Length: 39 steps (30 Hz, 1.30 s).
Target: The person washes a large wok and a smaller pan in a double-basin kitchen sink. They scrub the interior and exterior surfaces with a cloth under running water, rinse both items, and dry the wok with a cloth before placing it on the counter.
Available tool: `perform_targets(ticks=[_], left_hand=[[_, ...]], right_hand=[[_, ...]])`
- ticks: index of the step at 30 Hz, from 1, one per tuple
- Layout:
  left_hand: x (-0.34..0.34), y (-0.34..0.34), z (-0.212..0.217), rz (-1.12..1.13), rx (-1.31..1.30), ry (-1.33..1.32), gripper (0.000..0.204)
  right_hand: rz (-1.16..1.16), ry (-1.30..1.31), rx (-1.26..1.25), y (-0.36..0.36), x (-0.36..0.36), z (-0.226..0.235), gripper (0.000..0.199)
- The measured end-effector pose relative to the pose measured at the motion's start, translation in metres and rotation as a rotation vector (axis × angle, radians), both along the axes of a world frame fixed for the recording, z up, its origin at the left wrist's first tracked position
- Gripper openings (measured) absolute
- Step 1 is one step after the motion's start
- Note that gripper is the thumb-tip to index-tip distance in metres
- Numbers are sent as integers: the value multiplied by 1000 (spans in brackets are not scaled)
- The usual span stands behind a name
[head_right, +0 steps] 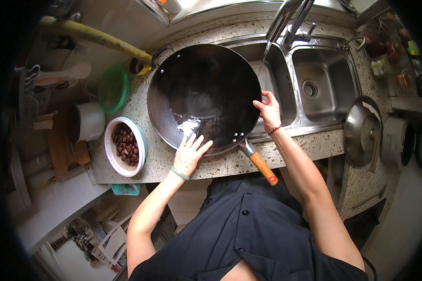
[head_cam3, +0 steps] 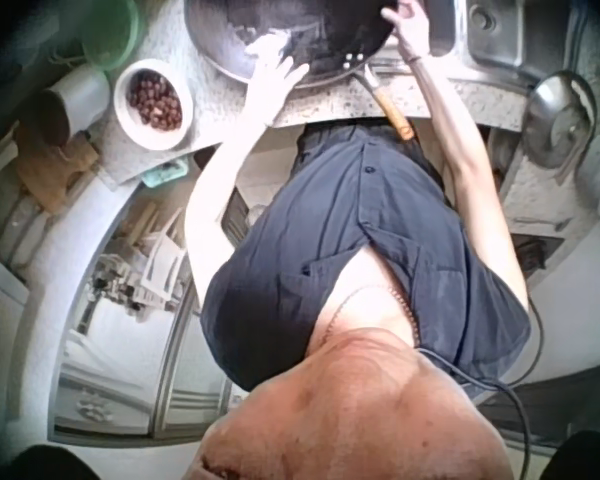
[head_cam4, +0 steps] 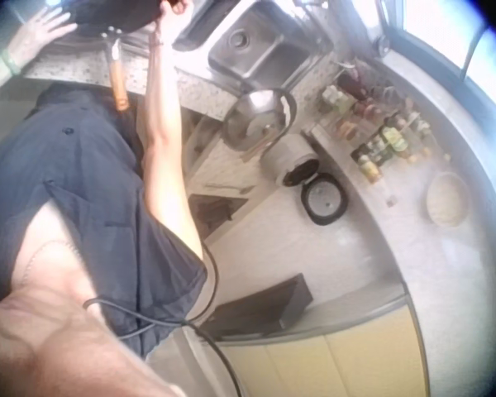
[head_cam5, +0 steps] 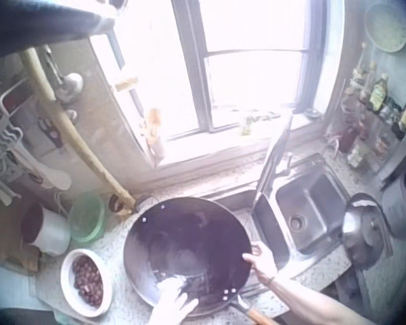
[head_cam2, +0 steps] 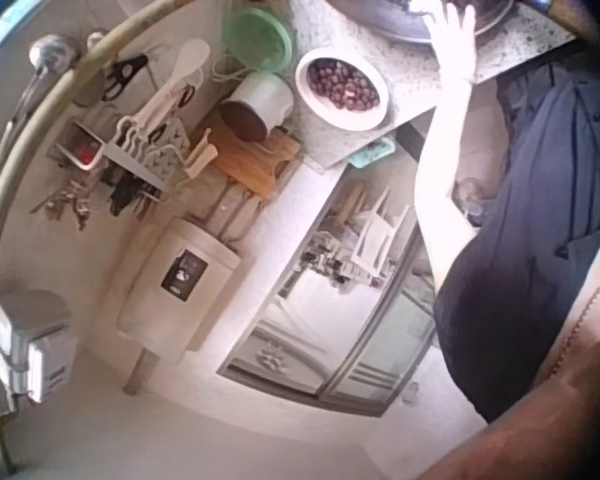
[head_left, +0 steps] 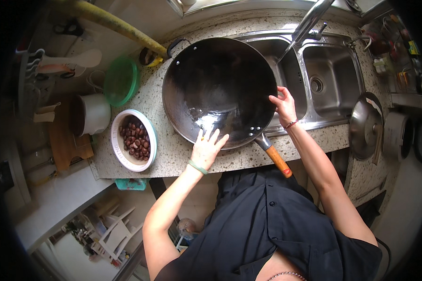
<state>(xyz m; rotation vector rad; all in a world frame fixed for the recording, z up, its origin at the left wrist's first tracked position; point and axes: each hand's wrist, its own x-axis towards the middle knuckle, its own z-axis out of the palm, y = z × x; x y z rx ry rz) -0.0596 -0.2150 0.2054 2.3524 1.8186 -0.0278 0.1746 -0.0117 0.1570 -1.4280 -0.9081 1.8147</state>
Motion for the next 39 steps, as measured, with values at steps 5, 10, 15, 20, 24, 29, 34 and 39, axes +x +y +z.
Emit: perform_targets(ticks=[5, 10, 15, 20, 24, 29, 34, 39], left_hand=[[-10, -3, 0, 8, 86, -32, 51], [-7, -11, -5, 87, 112, -112, 51], [-2, -6, -5, 106, 126, -125, 52], [-6, -10, -3, 114, 137, -128, 50], [-12, -10, 4, 135, 233, -282, 49], [-16, -39, 21, 419, 551, -385, 59], [-39, -55, -32, 923, 388, -524, 60], [-44, -15, -42, 825, 114, -202, 62]], right_hand=[[-30, 89, -13, -10, 2, 12, 41], [256, 133, -134, -39, 3, 47, 48], [657, -122, 83, -64, 15, 29, 63], [822, -379, -117, -87, -9, 74, 56], [681, -597, 303, -111, -8, 44, 41], [671, -535, -36, -107, -20, 76, 31], [738, -425, -211, -105, -15, 99, 25], [723, -210, -340, -103, -12, 123, 17]])
